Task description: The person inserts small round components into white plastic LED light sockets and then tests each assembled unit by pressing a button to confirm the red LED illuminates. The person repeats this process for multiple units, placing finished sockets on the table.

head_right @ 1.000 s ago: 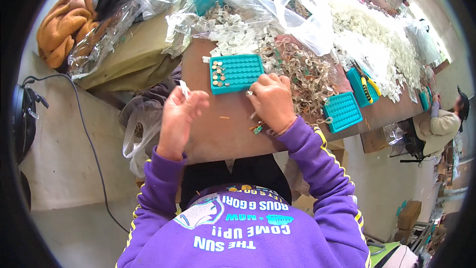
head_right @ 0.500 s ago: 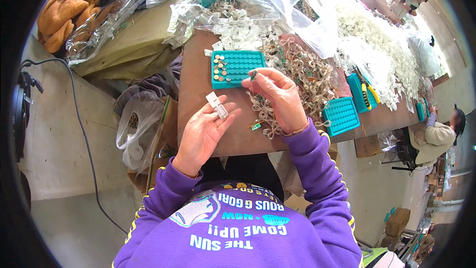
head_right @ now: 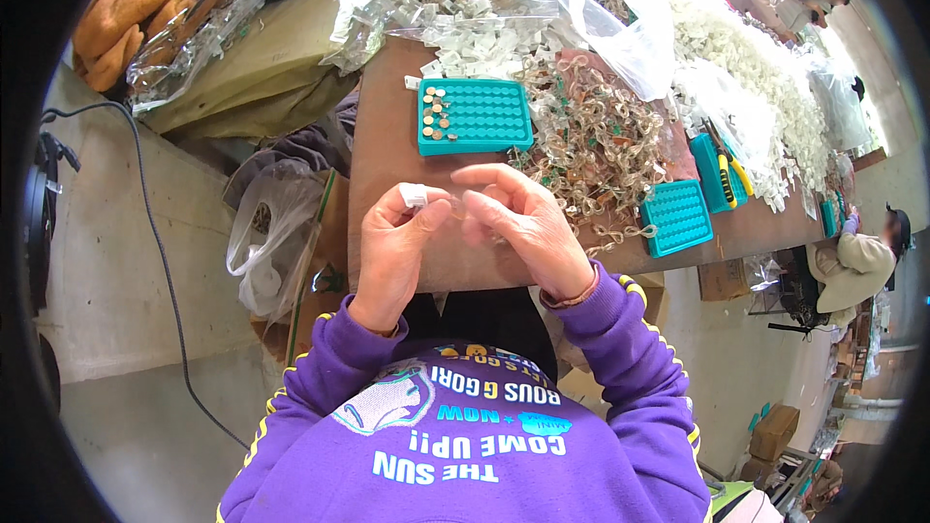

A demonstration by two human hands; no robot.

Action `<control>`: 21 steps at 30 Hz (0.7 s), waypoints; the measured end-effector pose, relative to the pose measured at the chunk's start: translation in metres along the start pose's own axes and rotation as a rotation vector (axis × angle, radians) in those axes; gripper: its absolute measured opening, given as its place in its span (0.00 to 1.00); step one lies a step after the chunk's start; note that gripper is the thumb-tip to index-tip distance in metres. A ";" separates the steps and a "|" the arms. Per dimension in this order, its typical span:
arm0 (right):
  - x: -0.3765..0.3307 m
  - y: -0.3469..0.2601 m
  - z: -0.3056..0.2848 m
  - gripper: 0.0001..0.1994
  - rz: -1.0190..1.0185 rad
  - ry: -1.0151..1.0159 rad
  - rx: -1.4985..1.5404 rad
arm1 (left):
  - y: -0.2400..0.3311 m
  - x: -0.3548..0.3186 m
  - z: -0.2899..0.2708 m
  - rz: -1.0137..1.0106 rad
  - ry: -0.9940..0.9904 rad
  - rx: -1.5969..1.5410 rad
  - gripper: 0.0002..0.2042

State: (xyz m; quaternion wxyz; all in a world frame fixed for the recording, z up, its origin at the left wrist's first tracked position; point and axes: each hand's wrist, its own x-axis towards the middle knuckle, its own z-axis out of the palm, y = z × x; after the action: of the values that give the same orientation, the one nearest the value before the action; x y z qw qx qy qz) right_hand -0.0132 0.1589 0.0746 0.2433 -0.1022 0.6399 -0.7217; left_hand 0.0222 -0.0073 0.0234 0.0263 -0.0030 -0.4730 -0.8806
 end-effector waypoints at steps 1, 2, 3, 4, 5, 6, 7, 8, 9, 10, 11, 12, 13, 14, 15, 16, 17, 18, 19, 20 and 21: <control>-0.002 0.002 0.001 0.14 0.012 0.014 0.033 | 0.000 0.000 -0.001 0.049 0.010 0.012 0.05; -0.003 0.005 0.001 0.12 0.005 0.020 0.053 | 0.000 -0.001 -0.001 0.098 0.021 0.025 0.05; -0.006 0.007 0.002 0.11 -0.001 0.027 0.074 | 0.001 -0.002 -0.001 0.121 0.038 0.045 0.05; -0.008 0.010 0.003 0.10 0.002 0.043 0.092 | 0.001 -0.002 -0.001 0.144 0.055 0.066 0.05; -0.009 0.011 0.003 0.09 -0.019 0.032 0.095 | 0.000 -0.003 -0.001 0.163 0.073 0.084 0.05; -0.011 0.013 0.003 0.08 -0.029 0.030 0.095 | 0.000 -0.004 0.000 0.181 0.075 0.088 0.05; -0.012 0.013 0.003 0.08 -0.040 0.029 0.092 | 0.000 -0.004 0.001 0.196 0.080 0.087 0.05; -0.014 0.013 0.004 0.08 -0.046 0.023 0.074 | -0.001 -0.005 0.002 0.212 0.086 0.086 0.05; -0.015 0.013 0.004 0.08 -0.054 0.017 0.054 | -0.001 -0.006 0.002 0.225 0.091 0.083 0.05; -0.016 0.013 0.005 0.09 -0.060 0.013 0.033 | -0.001 -0.007 0.003 0.237 0.097 0.080 0.05; -0.016 0.012 0.006 0.08 -0.054 0.024 0.019 | 0.000 -0.007 0.003 0.249 0.102 0.077 0.05; -0.017 0.010 0.008 0.07 -0.048 0.038 0.004 | 0.000 -0.007 0.003 0.247 0.097 0.095 0.05; -0.017 0.009 0.009 0.07 -0.042 0.053 -0.011 | 0.000 -0.007 0.004 0.245 0.092 0.114 0.05; -0.016 0.008 0.010 0.08 -0.205 0.122 -0.257 | 0.001 -0.007 0.004 0.243 0.087 0.132 0.05; -0.015 0.007 0.012 0.09 -0.367 0.191 -0.504 | 0.001 -0.008 0.004 0.225 0.106 0.170 0.05; -0.014 0.006 0.013 0.10 -0.529 0.257 -0.753 | 0.001 -0.009 0.005 0.206 0.125 0.207 0.05; -0.014 0.006 0.015 0.10 -0.619 0.271 -0.852 | 0.001 -0.009 0.006 0.180 0.147 0.243 0.04; -0.014 0.005 0.016 0.11 -0.708 0.283 -0.952 | 0.001 -0.009 0.007 0.192 0.151 0.216 0.04; -0.015 0.005 0.018 0.12 -0.798 0.294 -1.052 | -0.001 -0.010 0.008 0.197 0.158 0.188 0.04; -0.014 0.006 0.019 0.13 -0.800 0.293 -1.118 | -0.002 -0.010 0.009 0.198 0.169 0.157 0.05; -0.014 0.008 0.021 0.13 -0.796 0.295 -1.090 | -0.003 -0.011 0.010 0.201 0.171 0.202 0.05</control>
State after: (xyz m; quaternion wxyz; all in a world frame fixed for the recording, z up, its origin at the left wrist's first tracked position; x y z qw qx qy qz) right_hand 0.0103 0.1465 0.0725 -0.2161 -0.3378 0.8516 -0.3376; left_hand 0.0326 0.0034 0.0262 0.1544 0.0274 -0.5525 -0.8186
